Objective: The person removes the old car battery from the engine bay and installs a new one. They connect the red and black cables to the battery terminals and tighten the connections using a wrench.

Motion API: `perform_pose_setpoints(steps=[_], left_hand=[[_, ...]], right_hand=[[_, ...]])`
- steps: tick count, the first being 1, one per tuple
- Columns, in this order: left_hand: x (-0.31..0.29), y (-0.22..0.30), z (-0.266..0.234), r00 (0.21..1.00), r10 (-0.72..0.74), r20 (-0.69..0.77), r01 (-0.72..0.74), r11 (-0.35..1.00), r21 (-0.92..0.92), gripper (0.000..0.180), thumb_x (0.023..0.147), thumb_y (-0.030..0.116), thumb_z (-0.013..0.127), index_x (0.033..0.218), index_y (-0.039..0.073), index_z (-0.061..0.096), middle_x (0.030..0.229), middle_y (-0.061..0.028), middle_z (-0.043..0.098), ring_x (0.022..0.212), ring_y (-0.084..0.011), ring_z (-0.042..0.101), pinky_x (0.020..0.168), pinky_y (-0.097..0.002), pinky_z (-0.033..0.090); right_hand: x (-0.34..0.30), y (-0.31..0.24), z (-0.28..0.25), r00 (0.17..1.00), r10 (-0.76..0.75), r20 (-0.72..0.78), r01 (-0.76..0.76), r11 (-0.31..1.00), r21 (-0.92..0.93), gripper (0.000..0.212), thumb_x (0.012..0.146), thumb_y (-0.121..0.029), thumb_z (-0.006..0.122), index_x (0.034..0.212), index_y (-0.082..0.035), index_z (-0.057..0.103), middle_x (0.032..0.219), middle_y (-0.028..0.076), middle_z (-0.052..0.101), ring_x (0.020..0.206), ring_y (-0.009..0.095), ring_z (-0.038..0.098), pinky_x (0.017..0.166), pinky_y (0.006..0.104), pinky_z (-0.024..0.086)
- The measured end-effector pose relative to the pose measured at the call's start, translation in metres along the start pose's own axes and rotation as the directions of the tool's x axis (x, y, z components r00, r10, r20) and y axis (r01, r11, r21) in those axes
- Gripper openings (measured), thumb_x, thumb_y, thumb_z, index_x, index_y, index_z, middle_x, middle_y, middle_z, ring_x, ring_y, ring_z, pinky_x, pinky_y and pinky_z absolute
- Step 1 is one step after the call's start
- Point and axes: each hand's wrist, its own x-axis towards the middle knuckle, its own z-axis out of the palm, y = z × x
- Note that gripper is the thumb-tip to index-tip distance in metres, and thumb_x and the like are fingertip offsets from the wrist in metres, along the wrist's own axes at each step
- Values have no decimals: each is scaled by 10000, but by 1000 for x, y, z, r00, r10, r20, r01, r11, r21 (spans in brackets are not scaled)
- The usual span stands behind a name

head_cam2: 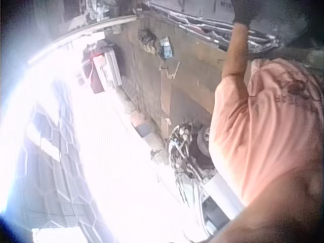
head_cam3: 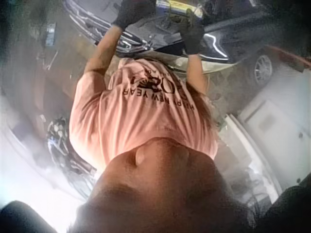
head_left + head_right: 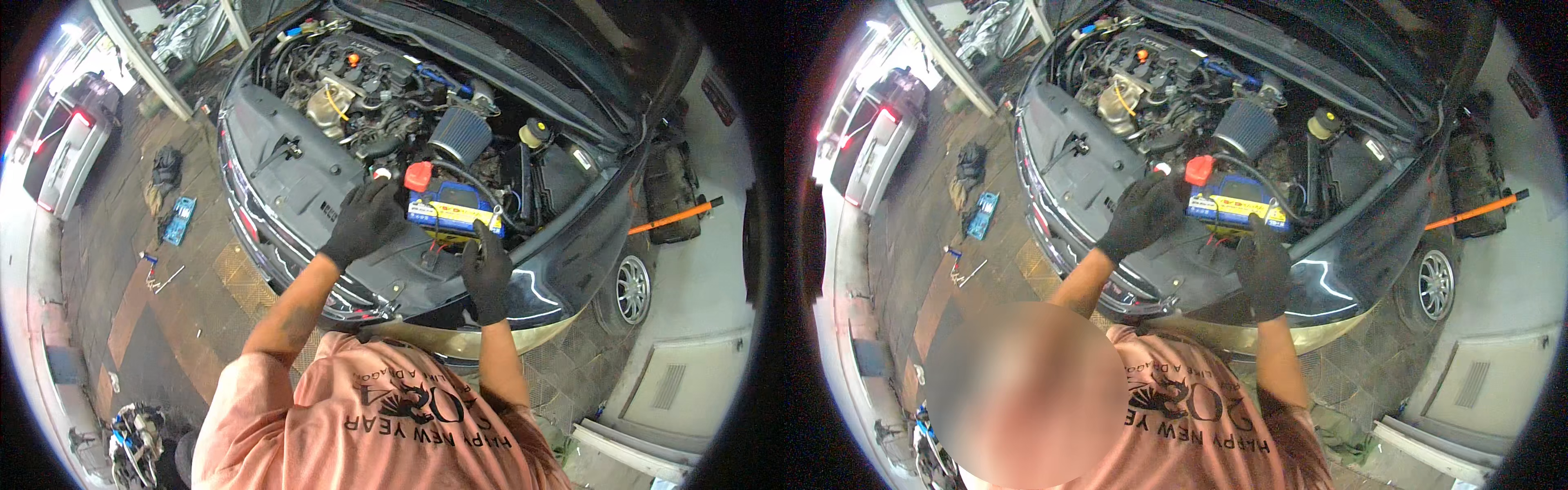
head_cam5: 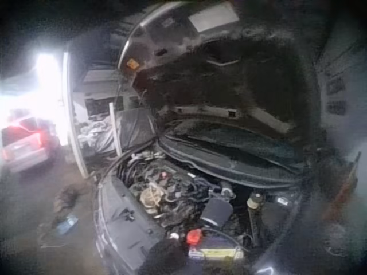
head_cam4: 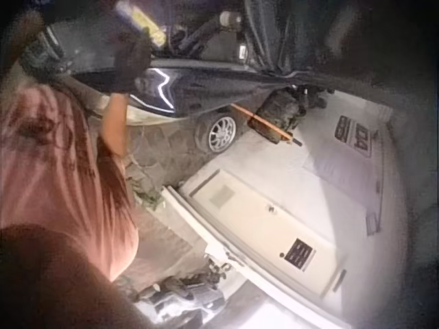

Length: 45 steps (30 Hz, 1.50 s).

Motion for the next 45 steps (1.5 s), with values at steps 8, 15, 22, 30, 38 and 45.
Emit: perform_pose_setpoints(steps=[8,15,22,30,38,45], left_hand=[[118,-47,50,928,140,344,-157,987,23,817,793,375,807,1532,179,518,1527,-143,551,1279,-387,616,1047,-522,503],[148,-56,27,916,87,391,-65,995,-71,558,907,365,719,1414,146,646,1209,-194,735,1082,-369,721,937,-448,555],[134,-57,48,949,-157,273,240,922,-304,482,1042,444,512,1310,80,678,1260,-189,714,1128,-396,682,960,-470,517],[130,-70,56,921,-278,273,357,884,-302,490,1030,475,506,1298,128,724,1276,-164,726,1140,-379,693,985,-468,527],[127,-75,63,940,-313,136,341,855,-391,483,1018,476,524,1248,117,753,1231,-167,741,1118,-371,698,979,-466,522],[137,-69,50,868,-392,305,486,800,-352,528,999,555,539,1237,141,762,1231,-177,736,1121,-376,694,990,-479,517]], right_hand=[[0,10,-8,998,-50,47,50,999,3,416,945,-63,575,1347,-8,669,1090,245,741,860,391,718,762,474,553],[-2,8,-7,987,10,160,5,995,-97,447,894,-91,615,1333,-32,674,1051,185,754,920,377,726,843,462,566],[-10,20,5,996,-69,-54,69,998,8,260,1067,-184,541,1175,6,683,1018,182,729,925,315,710,851,384,554],[62,33,10,955,162,247,-158,987,-35,259,1070,-149,479,1186,-34,681,1037,170,665,912,289,648,831,413,524],[153,61,92,771,-256,583,441,875,-200,334,1065,-221,537,1297,-10,652,1130,222,695,993,408,668,919,471,527],[172,49,112,673,-393,627,600,786,-151,338,1064,-266,541,1195,19,666,1082,222,725,973,408,693,826,505,528]])
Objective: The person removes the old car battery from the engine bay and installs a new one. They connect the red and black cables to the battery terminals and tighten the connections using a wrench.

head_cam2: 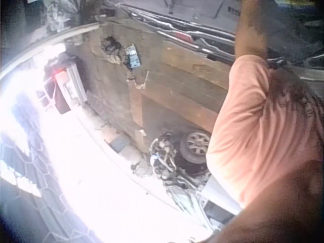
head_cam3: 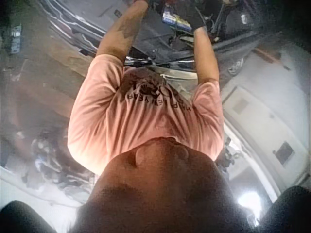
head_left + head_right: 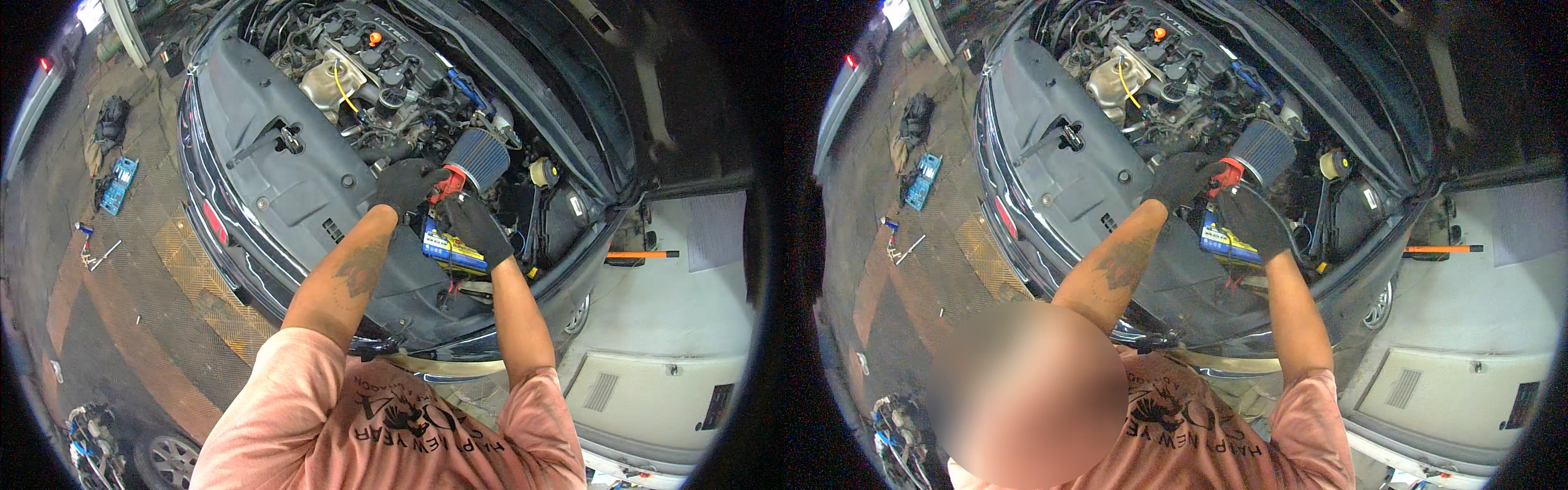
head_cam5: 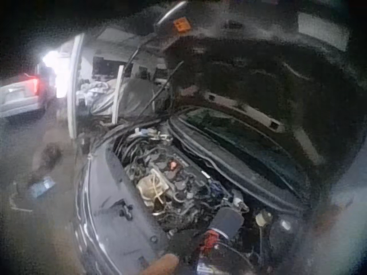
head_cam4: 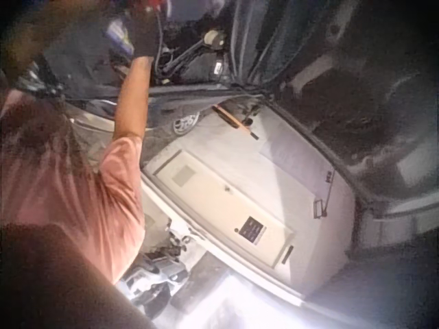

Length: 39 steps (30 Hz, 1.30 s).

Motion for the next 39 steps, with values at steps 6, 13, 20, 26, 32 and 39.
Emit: perform_pose_setpoints(steps=[6,13,20,26,32,39], left_hand=[[3,-10,4,1000,-14,10,14,1000,-12,578,981,599,566,1303,147,727,1280,-178,718,1170,-381,681,1029,-490,509],[-3,7,-7,996,-62,71,64,998,-26,642,957,650,584,1274,110,725,1268,-183,724,1152,-393,692,999,-507,529],[2,-5,10,998,-33,-46,32,999,-18,694,928,699,567,1071,48,760,1096,-220,754,1017,-421,726,900,-529,556],[-6,5,-1,999,-4,-41,6,999,36,618,958,653,562,1190,113,754,1152,-193,747,1077,-399,709,936,-525,540],[-6,8,-9,997,-36,-67,38,999,19,598,893,667,614,1201,180,775,1130,-142,771,1040,-370,734,918,-495,559],[-2,-3,3,994,1,-110,-6,999,-40,604,900,678,601,1158,164,787,1101,-173,770,1039,-389,729,914,-507,557]], right_hand=[[26,-27,-3,993,-71,95,95,954,-285,226,960,-120,578,1124,3,674,952,205,694,856,360,681,727,473,547],[-4,-32,2,998,56,16,-50,967,-249,307,950,-138,599,1210,19,638,1068,239,684,994,425,669,846,517,538],[-31,-83,-12,971,185,151,-194,980,47,420,907,-149,687,1298,-6,636,1291,249,658,1144,436,654,1030,488,512],[-55,-28,-21,800,553,233,-595,678,433,312,1026,-203,583,1278,-30,646,1253,211,671,1136,338,655,965,467,503],[-32,-16,19,909,416,3,-401,874,274,329,1123,-261,416,1254,-36,616,1186,161,654,1108,294,627,982,427,469],[-5,0,3,996,69,-62,-67,997,42,266,949,-110,539,1184,-19,624,1053,231,686,945,421,669,856,508,535]])
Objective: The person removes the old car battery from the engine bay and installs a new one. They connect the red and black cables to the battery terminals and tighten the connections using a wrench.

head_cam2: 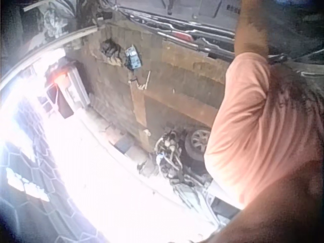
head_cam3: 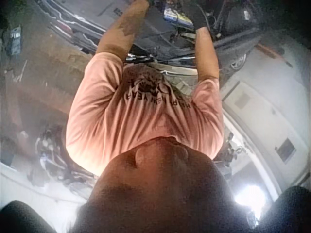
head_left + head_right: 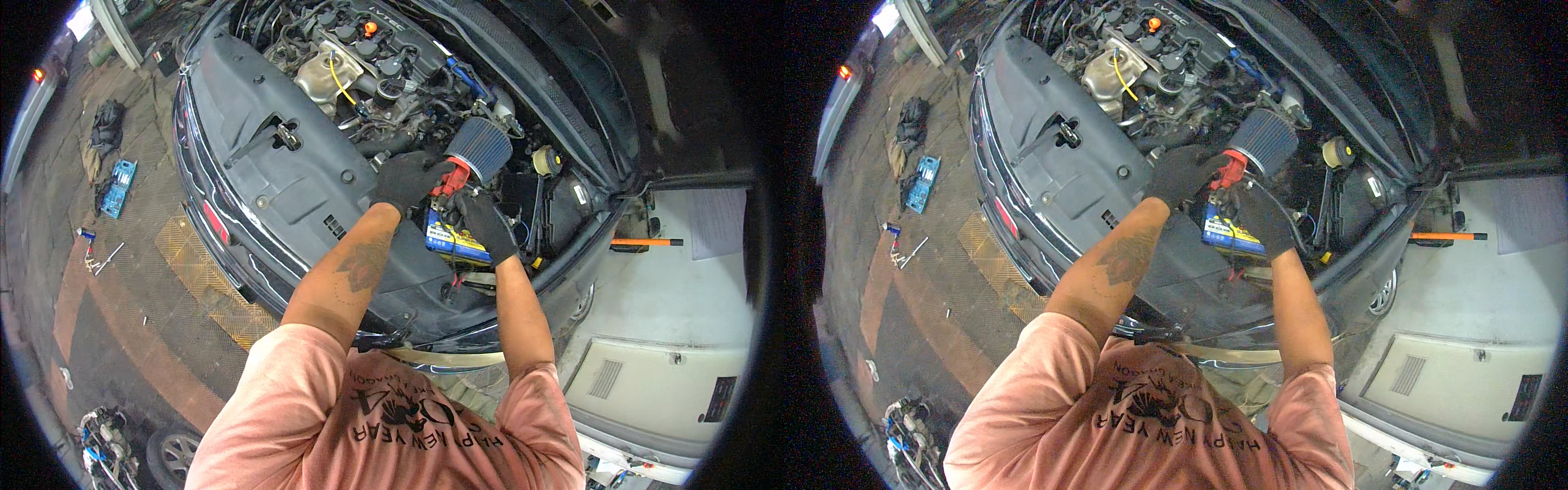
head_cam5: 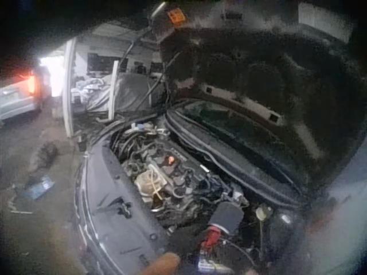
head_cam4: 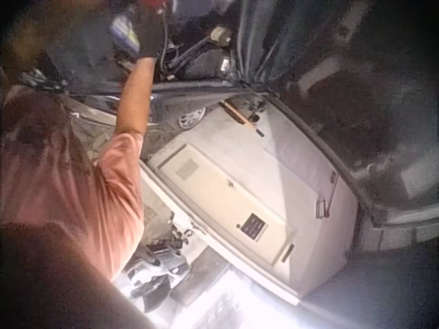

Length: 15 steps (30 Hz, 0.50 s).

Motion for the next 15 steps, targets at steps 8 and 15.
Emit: perform_pose_setpoints(steps=[8,15], left_hand=[[-2,2,3,1000,1,-20,-1,1000,-23,602,897,677,615,1142,157,794,1049,-196,770,1004,-403,732,904,-509,560],[1,4,4,1000,13,4,-13,997,78,581,916,644,612,1173,152,785,1063,-202,765,1001,-407,728,891,-514,559]], right_hand=[[-13,-23,-19,964,241,-114,-242,970,2,340,1015,-219,602,1319,-75,661,1085,268,698,991,451,678,851,531,537],[-35,-54,12,940,341,15,-340,940,-37,412,1002,-381,623,1245,-56,695,1091,223,721,963,421,687,861,527,497]])
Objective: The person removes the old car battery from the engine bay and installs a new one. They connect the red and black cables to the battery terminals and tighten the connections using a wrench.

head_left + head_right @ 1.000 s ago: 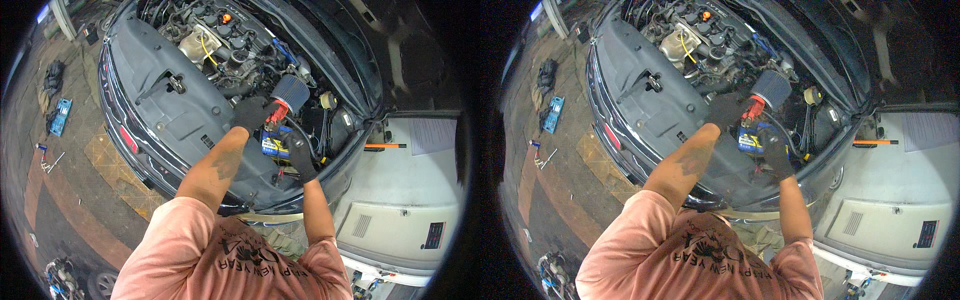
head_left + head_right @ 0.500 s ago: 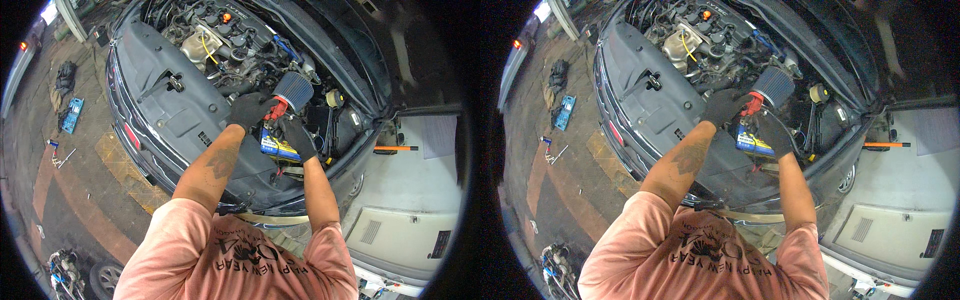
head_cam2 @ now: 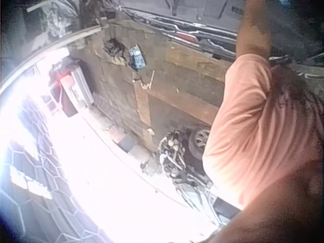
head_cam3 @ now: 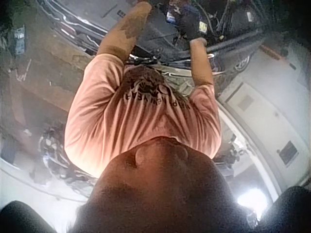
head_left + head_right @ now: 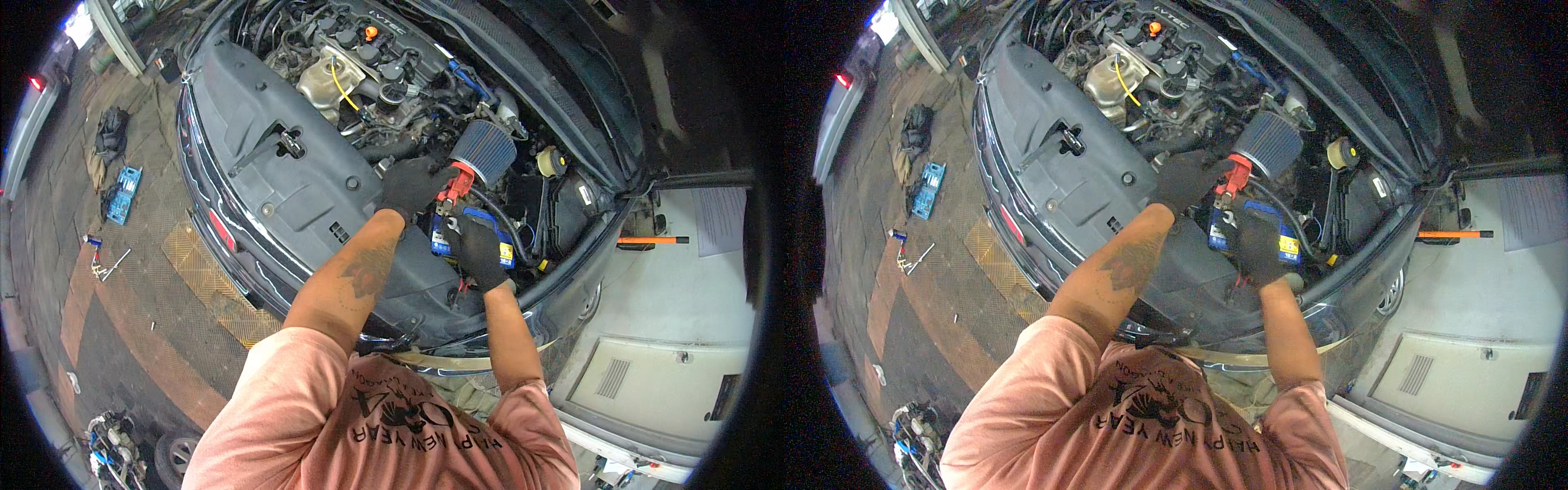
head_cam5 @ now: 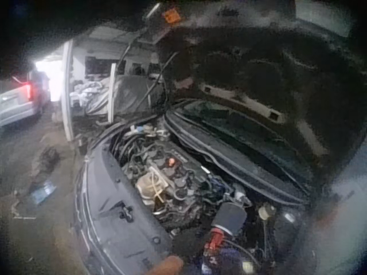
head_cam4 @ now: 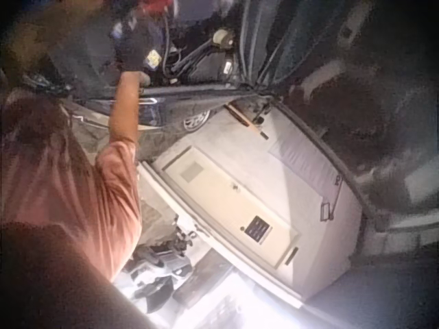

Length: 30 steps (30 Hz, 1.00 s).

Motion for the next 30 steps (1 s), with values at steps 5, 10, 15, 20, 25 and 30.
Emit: perform_pose_setpoints(steps=[5,10,15,20,25,30], left_hand=[[6,-7,-2,997,-5,83,8,1000,-27,553,942,580,618,1245,137,753,1132,-212,753,1043,-418,712,916,-509,547],[-1,-9,3,997,34,-73,-41,995,-95,581,873,634,668,1085,108,796,1022,-194,771,967,-403,736,879,-505,566],[-3,-2,1,998,29,-58,-34,995,-90,568,872,634,679,1104,129,800,1035,-178,774,975,-391,739,881,-494,571],[-1,-3,-2,1000,19,-24,-20,999,-45,557,884,629,673,1151,155,794,1075,-167,774,999,-388,737,890,-491,571],[-8,5,-9,1000,-9,-7,8,995,-99,558,886,628,670,1197,178,780,1091,-176,770,1022,-393,731,899,-501,566],[-5,5,-8,1000,-26,6,26,994,-108,548,873,607,699,1160,147,775,1094,-177,767,1018,-389,731,884,-488,561]], right_hand=[[10,-8,-7,999,53,10,-54,997,47,384,1002,-381,611,1164,-49,717,994,240,713,930,431,677,848,532,484],[15,-3,-28,993,44,109,-70,966,247,362,1001,-367,612,1095,-35,723,954,243,712,919,446,678,841,545,491],[11,4,-8,999,22,28,-26,986,165,337,996,-334,621,1107,-33,725,996,240,719,947,445,679,833,551,495],[10,3,7,997,56,-59,-46,986,161,315,964,-312,649,1084,-33,730,976,235,722,925,448,683,813,544,506],[-3,25,10,964,-32,-264,30,999,-13,254,927,-261,686,1038,-40,745,905,239,723,845,448,692,742,540,520],[-5,37,-7,962,139,-237,-97,979,178,239,960,-229,702,1053,-11,731,868,187,726,797,320,705,737,441,541]])
